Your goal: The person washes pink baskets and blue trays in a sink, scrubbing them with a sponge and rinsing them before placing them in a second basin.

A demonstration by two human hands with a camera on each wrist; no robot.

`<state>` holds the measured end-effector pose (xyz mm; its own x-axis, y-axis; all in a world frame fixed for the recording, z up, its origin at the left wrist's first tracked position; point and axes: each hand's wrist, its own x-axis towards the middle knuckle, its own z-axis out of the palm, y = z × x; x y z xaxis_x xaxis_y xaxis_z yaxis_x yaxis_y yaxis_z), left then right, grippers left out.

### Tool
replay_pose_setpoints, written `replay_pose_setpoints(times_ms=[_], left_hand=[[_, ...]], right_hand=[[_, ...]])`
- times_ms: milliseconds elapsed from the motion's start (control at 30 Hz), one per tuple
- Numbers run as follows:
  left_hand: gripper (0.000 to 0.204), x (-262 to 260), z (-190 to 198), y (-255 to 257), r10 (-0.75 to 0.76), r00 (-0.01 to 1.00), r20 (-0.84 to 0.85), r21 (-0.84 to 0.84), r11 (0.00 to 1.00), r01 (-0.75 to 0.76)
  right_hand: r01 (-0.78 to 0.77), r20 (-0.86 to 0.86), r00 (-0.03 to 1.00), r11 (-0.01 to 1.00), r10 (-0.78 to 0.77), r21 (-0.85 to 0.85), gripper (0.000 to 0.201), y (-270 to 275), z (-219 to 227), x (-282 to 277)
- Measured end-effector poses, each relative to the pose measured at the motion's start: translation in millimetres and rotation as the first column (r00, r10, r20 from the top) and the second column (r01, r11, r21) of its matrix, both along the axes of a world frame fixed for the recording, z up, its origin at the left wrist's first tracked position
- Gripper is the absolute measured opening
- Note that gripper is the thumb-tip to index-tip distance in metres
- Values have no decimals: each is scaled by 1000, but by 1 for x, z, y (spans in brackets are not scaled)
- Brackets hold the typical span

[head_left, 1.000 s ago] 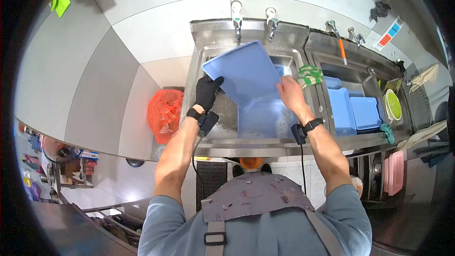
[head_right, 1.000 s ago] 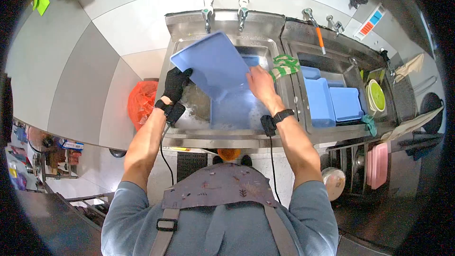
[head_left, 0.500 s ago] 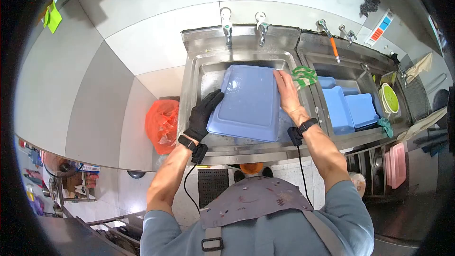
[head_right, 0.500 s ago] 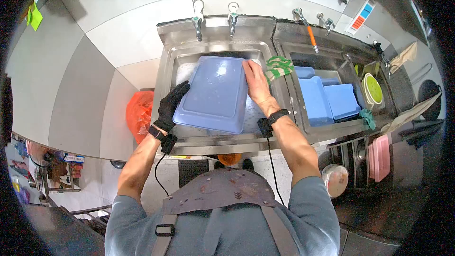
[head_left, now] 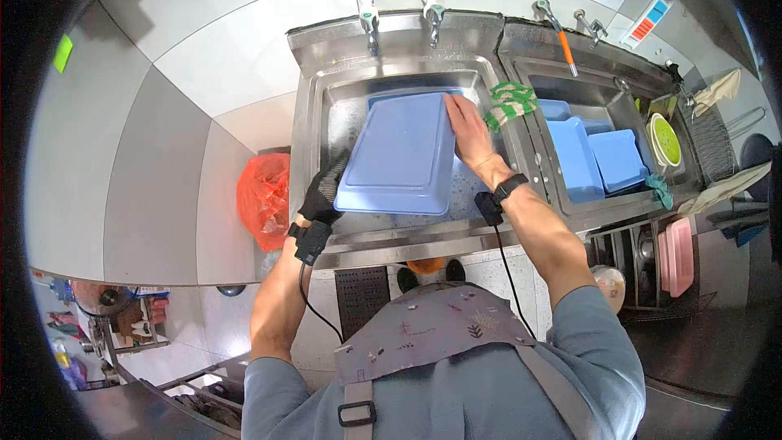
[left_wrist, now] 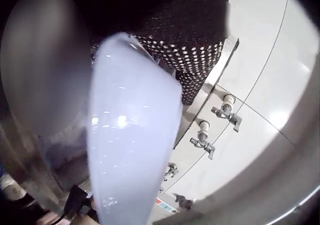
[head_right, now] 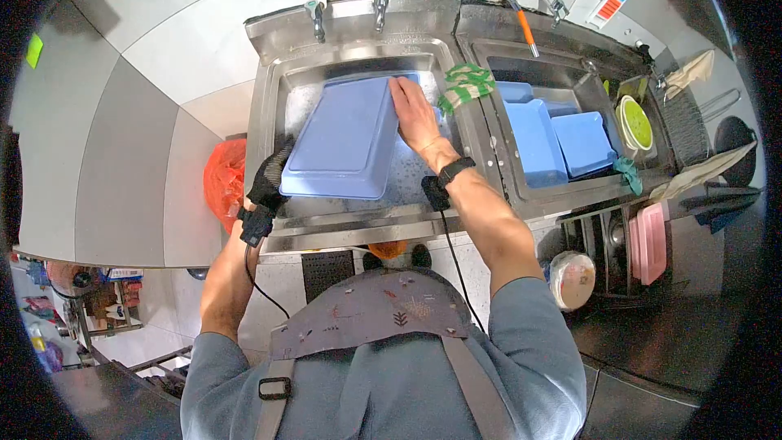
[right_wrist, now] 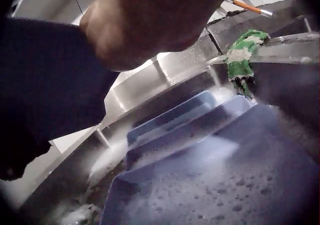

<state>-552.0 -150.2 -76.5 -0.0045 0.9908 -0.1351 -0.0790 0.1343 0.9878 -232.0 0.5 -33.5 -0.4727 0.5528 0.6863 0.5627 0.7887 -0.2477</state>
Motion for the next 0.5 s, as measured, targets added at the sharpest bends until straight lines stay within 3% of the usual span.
replay_pose_setpoints(times_ms=[100, 133, 200, 233, 367, 400, 433, 467, 500], left_hand=[[29, 15, 7, -7, 144, 892, -428, 319, 948, 0], [29, 13, 6, -7, 154, 889, -432, 325, 946, -6], [34, 11, 3, -6, 25, 953, -301, 220, 974, 44], [35, 26, 44, -6, 30, 909, 416, -138, 990, 30], [35, 29, 33, -4, -127, 950, 284, -3, 991, 134], [33, 35, 32, -2, -176, 984, -36, 191, 965, 179], [35, 41, 33, 2, -146, 926, -347, 366, 888, 277], [33, 42, 25, 12, 19, 676, -736, 423, 793, 438], [32, 48, 15, 17, -64, 700, -711, 386, 797, 465]], right_hand=[[-6, 37, 999, 999, 8, -38, 51, 0, 7, -10], [-15, 31, 999, 999, 16, -32, 51, 2, 9, -13], [-25, 37, 999, 998, 27, -50, 47, 3, 10, -12], [-24, 37, 999, 998, 26, -51, 47, 2, 11, -11], [8, 104, 995, 995, 2, -95, 50, -3, 15, 7], [20, 135, 991, 995, -7, -98, 52, -3, 14, 17], [61, 221, 974, 996, -44, -71, 59, 1, 7, 28], [102, 231, 969, 993, -85, -63, 59, -1, 10, 42], [101, 285, 955, 992, -77, -71, 60, -5, 12, 56]])
